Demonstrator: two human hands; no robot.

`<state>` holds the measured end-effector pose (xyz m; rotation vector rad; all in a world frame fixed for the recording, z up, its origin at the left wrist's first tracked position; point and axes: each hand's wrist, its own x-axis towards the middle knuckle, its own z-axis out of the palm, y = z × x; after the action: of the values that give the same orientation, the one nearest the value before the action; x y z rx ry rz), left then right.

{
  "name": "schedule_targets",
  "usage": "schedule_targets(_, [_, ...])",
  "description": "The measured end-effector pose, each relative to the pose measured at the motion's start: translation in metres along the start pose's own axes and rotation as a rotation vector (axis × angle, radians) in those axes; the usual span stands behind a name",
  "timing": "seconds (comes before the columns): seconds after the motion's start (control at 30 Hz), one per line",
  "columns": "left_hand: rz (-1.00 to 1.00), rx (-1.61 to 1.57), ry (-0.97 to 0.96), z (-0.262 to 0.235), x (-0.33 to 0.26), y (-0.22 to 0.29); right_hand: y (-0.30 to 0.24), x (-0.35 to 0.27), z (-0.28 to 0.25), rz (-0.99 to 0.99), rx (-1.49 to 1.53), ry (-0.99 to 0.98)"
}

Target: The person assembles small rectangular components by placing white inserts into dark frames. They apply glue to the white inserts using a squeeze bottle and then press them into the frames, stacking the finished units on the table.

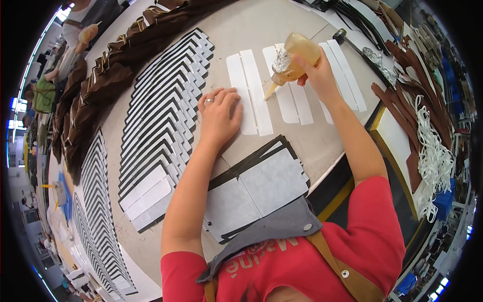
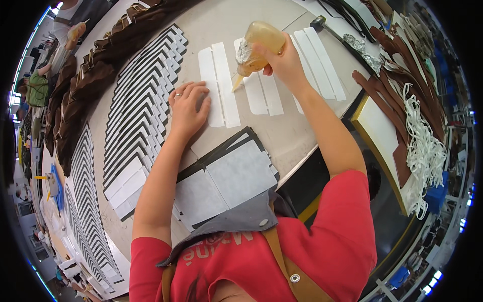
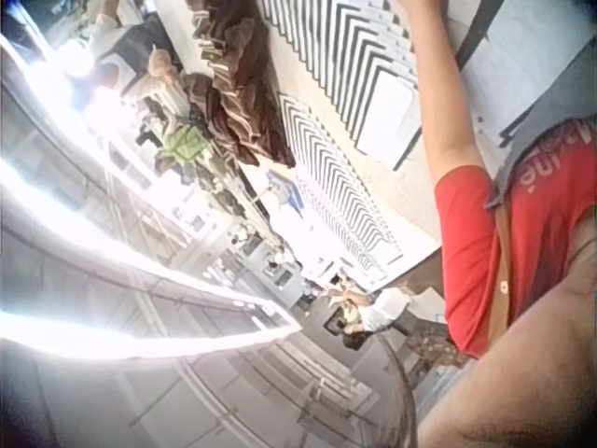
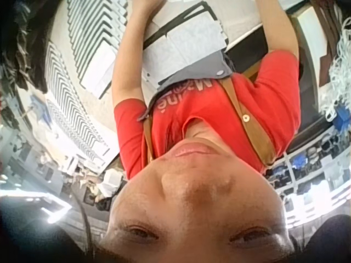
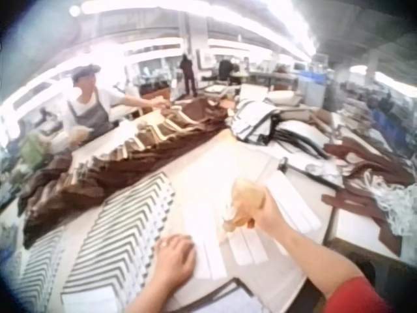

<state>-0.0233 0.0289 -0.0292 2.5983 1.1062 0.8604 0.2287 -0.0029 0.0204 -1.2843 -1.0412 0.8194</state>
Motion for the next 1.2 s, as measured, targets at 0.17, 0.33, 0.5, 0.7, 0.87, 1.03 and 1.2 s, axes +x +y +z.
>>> schedule_targets(0.17, [0.002,0.013,-0.002,0.002,0.000,0.000,-0.002,-0.030,-0.004,0.029,0.021,-0.043])
schedule_targets(0.33, [0.010,0.022,0.008,0.003,0.000,0.000,0.004,-0.053,-0.011,0.109,0.075,-0.052])
schedule_targets(0.5, [-0.015,0.000,-0.003,0.002,0.001,0.001,0.001,-0.041,-0.035,0.225,0.523,0.011])
schedule_targets(0.7, [-0.464,-0.719,-0.019,-0.022,0.016,-0.008,-0.018,0.022,-0.108,0.002,0.588,0.189])
schedule_targets(0.87, [-0.045,-0.445,-0.225,-0.014,0.039,0.044,-0.009,0.034,-0.135,0.022,0.467,0.305])
schedule_targets(1.03, [0.260,-0.243,-0.354,0.043,0.047,0.134,0.012,0.049,-0.139,-0.045,0.200,0.327])
schedule_targets(1.2, [0.441,-0.020,-0.372,0.080,0.049,0.155,0.009,0.058,-0.141,-0.075,0.050,0.270])
